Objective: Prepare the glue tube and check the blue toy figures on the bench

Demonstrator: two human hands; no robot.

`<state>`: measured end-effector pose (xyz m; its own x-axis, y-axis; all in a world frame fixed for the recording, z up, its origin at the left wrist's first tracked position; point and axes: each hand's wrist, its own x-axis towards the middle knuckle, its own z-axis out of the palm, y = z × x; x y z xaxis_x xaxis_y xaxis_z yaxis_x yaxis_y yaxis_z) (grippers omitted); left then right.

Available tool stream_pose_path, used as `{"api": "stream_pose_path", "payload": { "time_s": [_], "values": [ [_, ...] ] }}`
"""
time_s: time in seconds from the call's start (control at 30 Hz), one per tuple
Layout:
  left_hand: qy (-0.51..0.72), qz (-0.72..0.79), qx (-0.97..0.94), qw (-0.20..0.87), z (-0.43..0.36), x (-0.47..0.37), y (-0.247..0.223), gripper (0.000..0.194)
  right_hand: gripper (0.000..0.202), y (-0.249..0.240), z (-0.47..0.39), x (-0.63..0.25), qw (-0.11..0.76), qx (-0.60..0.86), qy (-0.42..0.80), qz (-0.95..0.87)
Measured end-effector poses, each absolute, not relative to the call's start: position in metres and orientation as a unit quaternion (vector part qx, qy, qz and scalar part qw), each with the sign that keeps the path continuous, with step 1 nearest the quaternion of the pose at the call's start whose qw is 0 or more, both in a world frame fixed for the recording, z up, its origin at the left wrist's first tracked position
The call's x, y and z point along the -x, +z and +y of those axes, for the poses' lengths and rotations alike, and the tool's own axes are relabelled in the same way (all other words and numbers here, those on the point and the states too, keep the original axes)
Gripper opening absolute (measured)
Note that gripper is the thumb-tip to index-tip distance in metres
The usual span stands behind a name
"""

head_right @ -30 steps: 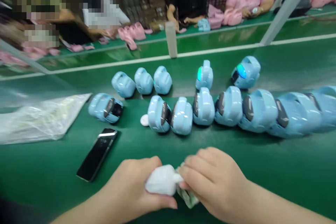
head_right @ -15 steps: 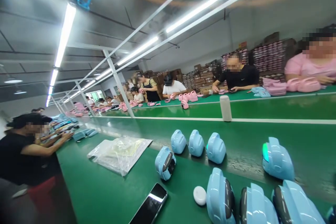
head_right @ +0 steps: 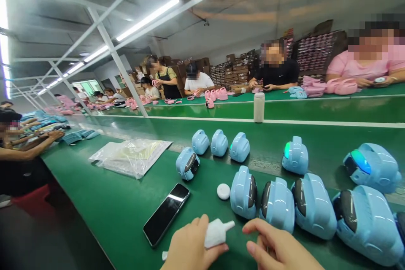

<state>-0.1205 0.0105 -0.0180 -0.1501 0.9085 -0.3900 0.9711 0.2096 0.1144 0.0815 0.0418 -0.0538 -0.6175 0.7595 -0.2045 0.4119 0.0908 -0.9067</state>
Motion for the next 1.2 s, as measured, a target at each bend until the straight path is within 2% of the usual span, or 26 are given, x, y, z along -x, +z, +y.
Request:
{"api": "stream_pose_path", "payload": {
  "time_s": [0.1, 0.2, 0.27, 0.33, 0.4, 0.43, 0.5, 0.53, 0.6, 0.67, 0.73, 0.8, 0.93, 1.03, 1.2],
  "values": [
    [-0.078, 0.781, -0.603, 0.144, 0.008, 0.133, -0.039, 0.04, 0.064, -0.034, 0.055, -0.092, 0.163, 0.405, 0.501, -0.747],
    [-0.075, 0.777, -0.614, 0.119, 0.007, 0.141, -0.059, 0.043, 0.06, -0.012, 0.079, -0.092, 0.204, 0.396, 0.463, -0.767],
    [-0.08, 0.762, -0.625, 0.152, 0.005, 0.148, -0.06, 0.054, 0.056, 0.002, 0.103, -0.087, 0.247, 0.42, 0.41, -0.771],
    [-0.066, 0.721, -0.654, 0.22, 0.007, 0.163, -0.05, 0.056, 0.049, 0.013, 0.133, -0.078, 0.256, 0.468, 0.365, -0.763],
    [0.019, 0.669, -0.692, 0.271, 0.018, 0.188, -0.032, 0.039, 0.037, 0.017, 0.168, -0.066, 0.229, 0.515, 0.342, -0.752],
    [0.095, 0.653, -0.704, 0.263, 0.031, 0.204, -0.022, 0.03, 0.03, 0.017, 0.186, -0.059, 0.221, 0.526, 0.326, -0.754],
    [0.224, 0.654, -0.698, 0.186, 0.071, 0.239, -0.004, 0.034, 0.017, 0.013, 0.219, -0.045, 0.207, 0.541, 0.28, -0.766],
    [0.249, 0.668, -0.69, 0.124, 0.097, 0.256, 0.001, 0.037, 0.015, 0.01, 0.233, -0.037, 0.192, 0.55, 0.255, -0.772],
    [0.232, 0.688, -0.687, 0.008, 0.155, 0.287, 0.005, 0.038, 0.017, 0.004, 0.256, -0.023, 0.156, 0.574, 0.21, -0.776],
    [0.204, 0.683, -0.701, -0.034, 0.211, 0.307, 0.002, 0.039, 0.014, 0.0, 0.272, -0.007, 0.123, 0.597, 0.176, -0.773],
    [0.144, 0.647, -0.746, -0.061, 0.255, 0.317, -0.005, 0.056, 0.017, -0.001, 0.283, 0.01, 0.108, 0.616, 0.148, -0.766],
    [0.076, 0.587, -0.801, -0.084, 0.284, 0.319, -0.009, 0.064, 0.026, 0.0, 0.29, 0.032, 0.103, 0.627, 0.127, -0.762],
    [-0.004, 0.503, -0.854, -0.136, 0.311, 0.315, -0.005, 0.046, 0.047, -0.003, 0.303, 0.081, 0.084, 0.638, 0.136, -0.753],
    [-0.04, 0.45, -0.878, -0.158, 0.316, 0.31, 0.001, 0.04, 0.053, -0.012, 0.312, 0.11, 0.075, 0.65, 0.169, -0.738],
    [-0.056, 0.409, -0.897, -0.156, 0.311, 0.295, -0.002, 0.029, 0.032, -0.017, 0.317, 0.12, 0.077, 0.651, 0.265, -0.707]
  ]
}}
